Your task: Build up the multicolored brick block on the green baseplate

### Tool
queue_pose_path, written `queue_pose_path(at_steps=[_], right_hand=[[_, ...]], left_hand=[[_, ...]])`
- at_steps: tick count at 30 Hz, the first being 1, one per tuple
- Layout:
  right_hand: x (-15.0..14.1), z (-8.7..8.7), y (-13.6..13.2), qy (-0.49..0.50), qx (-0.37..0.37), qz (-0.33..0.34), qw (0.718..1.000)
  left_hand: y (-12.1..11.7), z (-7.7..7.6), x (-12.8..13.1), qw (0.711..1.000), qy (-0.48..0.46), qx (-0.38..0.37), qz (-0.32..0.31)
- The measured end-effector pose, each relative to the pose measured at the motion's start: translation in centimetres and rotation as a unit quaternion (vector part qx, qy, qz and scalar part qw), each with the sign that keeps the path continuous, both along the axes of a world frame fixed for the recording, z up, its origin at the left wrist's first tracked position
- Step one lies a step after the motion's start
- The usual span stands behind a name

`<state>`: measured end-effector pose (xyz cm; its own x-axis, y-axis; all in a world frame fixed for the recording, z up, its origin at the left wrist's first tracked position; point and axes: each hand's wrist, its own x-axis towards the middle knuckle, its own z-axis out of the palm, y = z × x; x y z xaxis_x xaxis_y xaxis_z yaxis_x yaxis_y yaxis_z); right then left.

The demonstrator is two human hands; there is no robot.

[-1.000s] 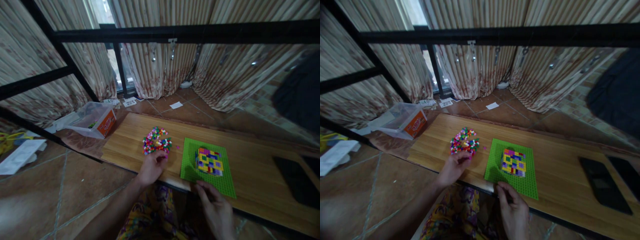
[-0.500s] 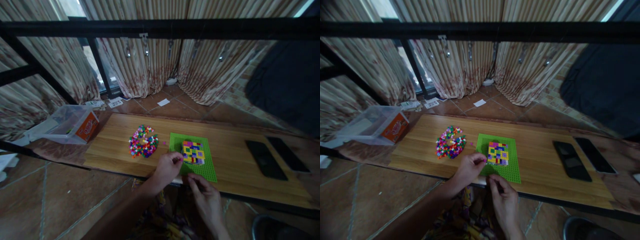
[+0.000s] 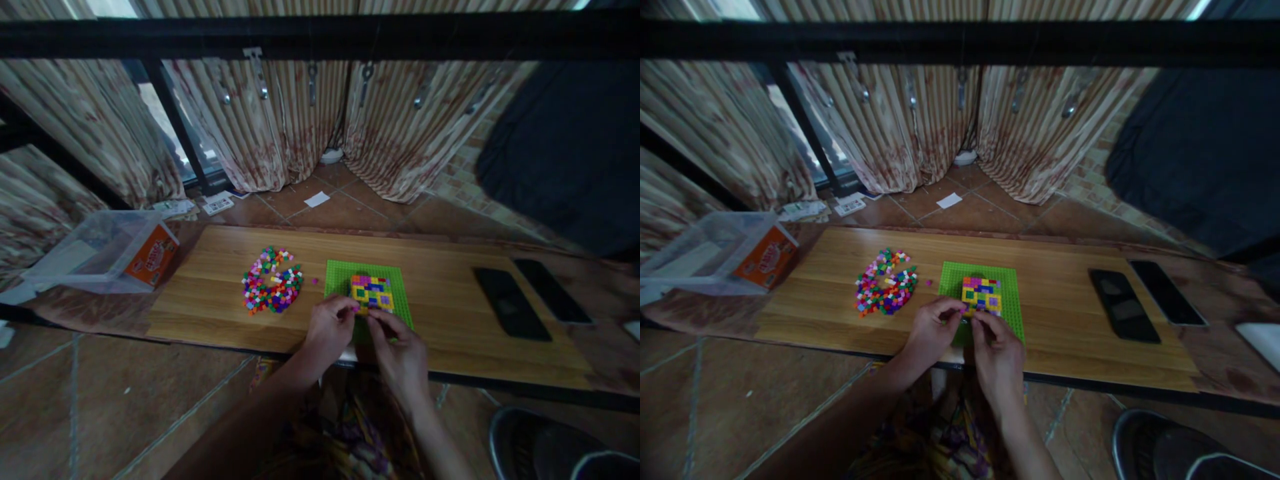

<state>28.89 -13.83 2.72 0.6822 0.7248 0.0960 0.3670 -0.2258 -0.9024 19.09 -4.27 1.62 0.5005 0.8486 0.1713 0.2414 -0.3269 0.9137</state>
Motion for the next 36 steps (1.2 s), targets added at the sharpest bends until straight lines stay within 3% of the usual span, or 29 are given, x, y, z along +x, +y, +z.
queue_pose_path(at_steps=[6, 12, 17, 28, 36], right_hand=[[-0.1, 0.2, 2.2, -0.062, -0.023, 0.016, 0.998], [-0.6, -0.3, 2.4, -0.051, -0.016, -0.011, 0.999], [-0.8, -0.6, 2.4, -0.062, -0.005, -0.039, 0.997], [-1.4, -1.8, 2.4, -0.284, -0.020, -0.050, 0.957], [-1.1, -1.4, 1.3, -0.233, -0.005, -0.033, 0.972]], left_hand=[[-0.4, 0.2, 0.0, 1.000, -0.013, -0.012, -0.003], [-0.6, -0.6, -0.1, 1.000, -0.012, -0.020, 0.021], [-0.9, -0.5, -0.8, 0.999, 0.018, -0.017, 0.038], [-2.1, -0.8, -1.2, 0.997, 0.063, 0.046, -0.016], [-2.7, -0.8, -1.3, 0.995, 0.083, 0.054, -0.020]])
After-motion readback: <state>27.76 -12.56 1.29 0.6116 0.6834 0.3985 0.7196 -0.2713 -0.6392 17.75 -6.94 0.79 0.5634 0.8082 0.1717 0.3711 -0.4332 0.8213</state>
